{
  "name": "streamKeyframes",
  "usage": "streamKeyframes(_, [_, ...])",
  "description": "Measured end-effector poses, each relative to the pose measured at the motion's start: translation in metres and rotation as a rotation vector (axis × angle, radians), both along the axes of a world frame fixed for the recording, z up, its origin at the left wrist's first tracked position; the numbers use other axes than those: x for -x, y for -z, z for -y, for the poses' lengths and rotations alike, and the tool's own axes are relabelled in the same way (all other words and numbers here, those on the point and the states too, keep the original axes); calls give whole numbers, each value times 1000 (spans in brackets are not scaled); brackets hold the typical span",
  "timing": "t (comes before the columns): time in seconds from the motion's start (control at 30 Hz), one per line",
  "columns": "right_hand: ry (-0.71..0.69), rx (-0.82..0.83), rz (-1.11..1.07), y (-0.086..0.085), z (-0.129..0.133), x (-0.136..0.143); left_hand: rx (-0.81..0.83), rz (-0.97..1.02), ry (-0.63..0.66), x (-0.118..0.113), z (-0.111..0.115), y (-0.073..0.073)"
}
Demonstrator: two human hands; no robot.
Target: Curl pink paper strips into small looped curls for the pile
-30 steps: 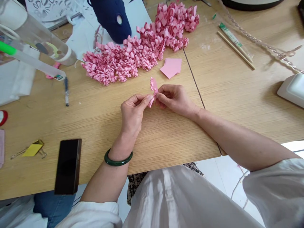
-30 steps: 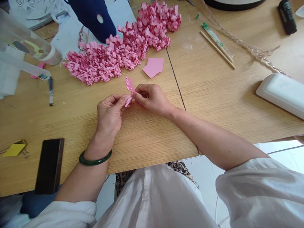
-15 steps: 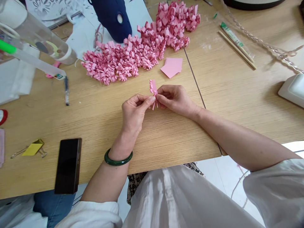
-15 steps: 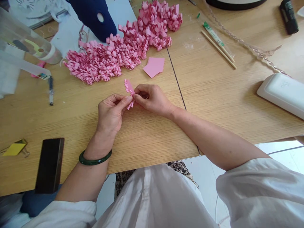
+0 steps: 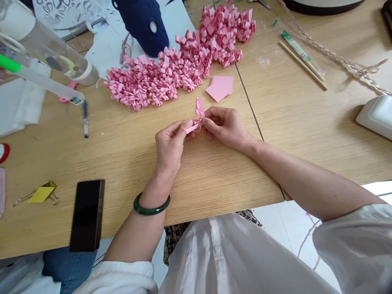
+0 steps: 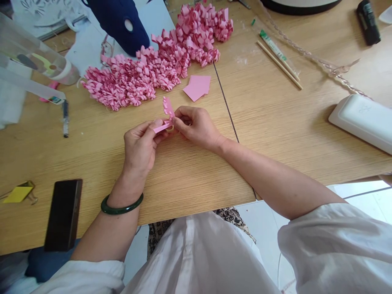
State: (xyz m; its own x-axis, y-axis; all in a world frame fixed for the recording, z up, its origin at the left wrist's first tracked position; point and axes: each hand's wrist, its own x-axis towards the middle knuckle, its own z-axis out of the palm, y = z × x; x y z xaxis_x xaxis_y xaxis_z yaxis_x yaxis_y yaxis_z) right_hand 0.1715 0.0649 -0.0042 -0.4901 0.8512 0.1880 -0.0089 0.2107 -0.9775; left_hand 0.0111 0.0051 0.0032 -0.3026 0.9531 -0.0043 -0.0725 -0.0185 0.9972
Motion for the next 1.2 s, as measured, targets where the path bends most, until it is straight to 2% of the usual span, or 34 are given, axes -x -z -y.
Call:
streamKeyframes(0.27, [1,-12,-5,2,-1,-1,-40,-95,17,1,2,2])
streamKeyframes(0.63, [4,-106,21,5,0,0,-129,-198,-22,2,1,6])
streamKeyframes(0.9, [-14,-143,26,7,1,-1,-110,-109,-2,1,0,8])
streamKeyframes(1.2, [1,-125,71,4,1,-1,-67,-212,-23,1,2,7])
